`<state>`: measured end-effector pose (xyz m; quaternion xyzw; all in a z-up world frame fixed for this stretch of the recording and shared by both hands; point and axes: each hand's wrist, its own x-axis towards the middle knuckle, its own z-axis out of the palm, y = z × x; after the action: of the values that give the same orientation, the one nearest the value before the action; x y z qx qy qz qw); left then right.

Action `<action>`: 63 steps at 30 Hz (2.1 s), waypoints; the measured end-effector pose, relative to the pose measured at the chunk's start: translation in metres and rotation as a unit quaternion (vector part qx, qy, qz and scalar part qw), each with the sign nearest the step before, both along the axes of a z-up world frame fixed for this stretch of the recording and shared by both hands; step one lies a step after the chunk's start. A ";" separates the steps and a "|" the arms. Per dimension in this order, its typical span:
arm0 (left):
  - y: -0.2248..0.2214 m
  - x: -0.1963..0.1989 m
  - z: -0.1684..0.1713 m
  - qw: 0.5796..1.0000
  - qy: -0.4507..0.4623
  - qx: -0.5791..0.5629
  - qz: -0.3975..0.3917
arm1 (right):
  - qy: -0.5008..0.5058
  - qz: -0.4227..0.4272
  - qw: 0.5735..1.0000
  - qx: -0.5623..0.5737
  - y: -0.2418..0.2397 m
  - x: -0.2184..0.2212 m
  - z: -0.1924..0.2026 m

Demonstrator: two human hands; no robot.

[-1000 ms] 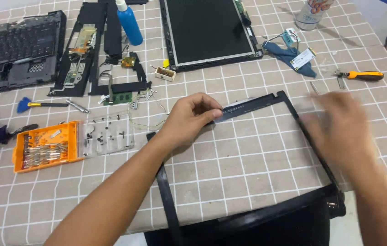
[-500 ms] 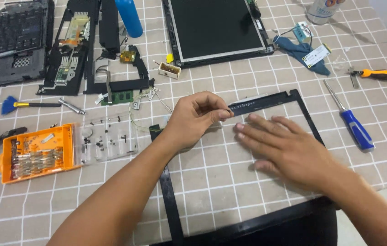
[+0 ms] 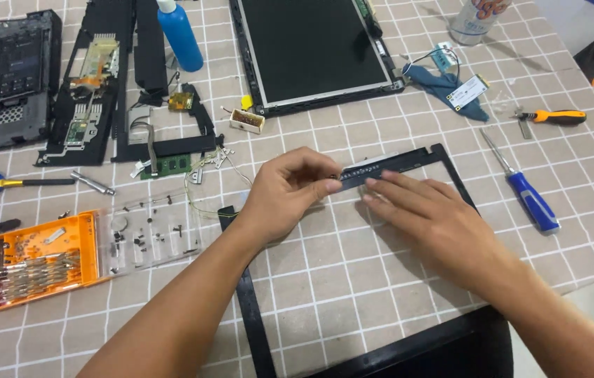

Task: Soldering small components and assembling a circuit board into a laptop screen bezel.

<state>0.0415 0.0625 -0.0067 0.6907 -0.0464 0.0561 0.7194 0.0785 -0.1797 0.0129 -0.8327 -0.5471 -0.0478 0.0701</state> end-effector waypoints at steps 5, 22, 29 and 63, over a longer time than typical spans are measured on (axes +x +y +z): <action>-0.003 -0.006 0.013 0.995 -0.022 0.097 -0.033 | 0.070 -0.186 0.968 0.153 -0.004 0.009 0.004; -0.015 -0.008 0.002 0.921 -0.261 0.279 0.083 | 0.188 0.032 0.969 0.155 0.031 0.066 0.037; -0.019 -0.006 0.030 0.946 -0.148 0.277 0.081 | 0.231 0.032 0.944 0.232 0.032 0.079 0.023; -0.012 0.017 0.002 0.950 -0.110 0.285 0.060 | 0.178 0.100 0.946 0.252 0.041 0.074 -0.001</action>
<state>0.0586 0.0507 -0.0044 0.8583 -0.0974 0.1594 0.4780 0.1524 -0.1390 0.0116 -0.7234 -0.5766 -0.0283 0.3786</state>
